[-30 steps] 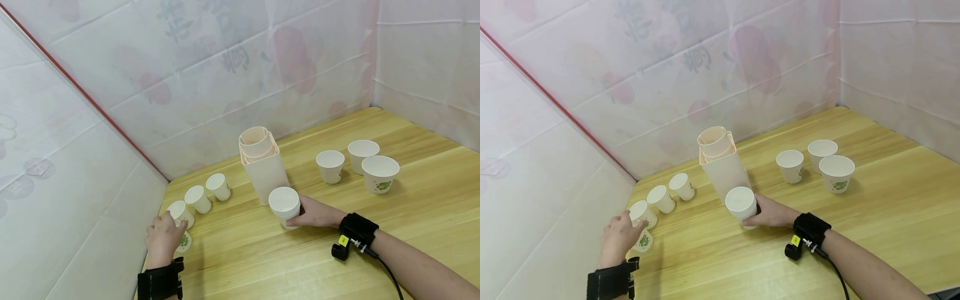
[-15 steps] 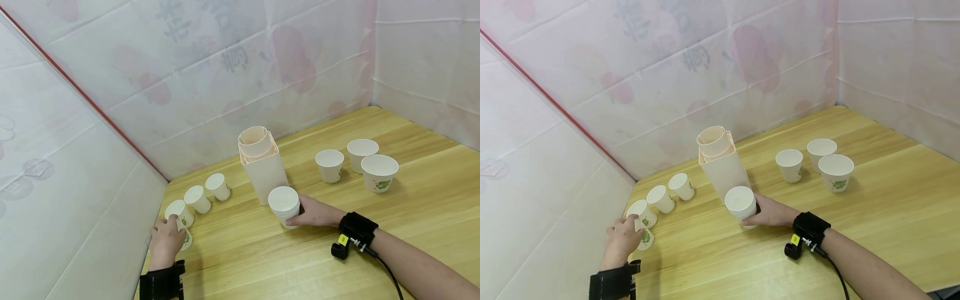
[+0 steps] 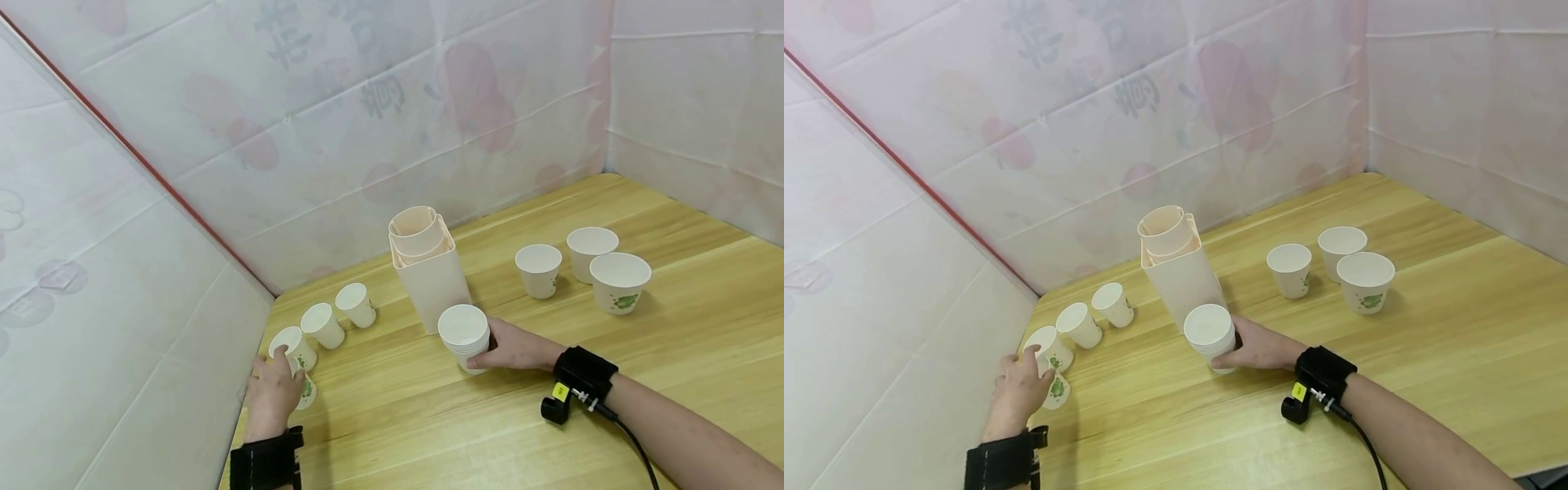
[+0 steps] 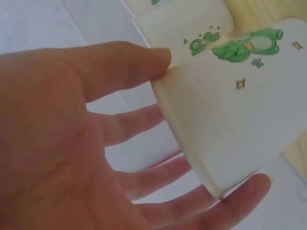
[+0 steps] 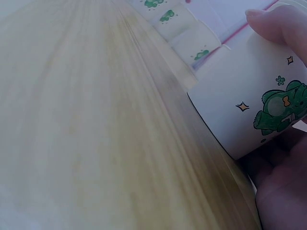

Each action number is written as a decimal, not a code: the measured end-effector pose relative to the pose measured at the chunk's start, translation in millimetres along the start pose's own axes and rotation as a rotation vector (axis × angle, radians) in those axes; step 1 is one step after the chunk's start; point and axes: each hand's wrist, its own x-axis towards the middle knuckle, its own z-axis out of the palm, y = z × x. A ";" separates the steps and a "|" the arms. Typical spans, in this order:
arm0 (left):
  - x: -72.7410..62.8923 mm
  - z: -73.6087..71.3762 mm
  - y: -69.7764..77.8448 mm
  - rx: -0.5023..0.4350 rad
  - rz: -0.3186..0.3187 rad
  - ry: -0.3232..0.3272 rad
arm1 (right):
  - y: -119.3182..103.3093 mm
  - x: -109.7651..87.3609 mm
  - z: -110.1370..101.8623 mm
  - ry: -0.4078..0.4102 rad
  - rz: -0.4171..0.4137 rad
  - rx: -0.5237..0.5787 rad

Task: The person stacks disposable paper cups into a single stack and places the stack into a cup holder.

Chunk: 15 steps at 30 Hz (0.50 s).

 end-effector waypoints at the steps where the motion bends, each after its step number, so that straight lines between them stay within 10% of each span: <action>1: -0.4 -0.5 0.4 -0.006 -0.004 -0.005 | 0.2 0.1 0.1 -0.001 0.000 0.005; 15: -7.6 -18.8 40.9 -0.114 0.199 0.065 | 1.2 -0.5 -1.4 0.004 0.001 -0.014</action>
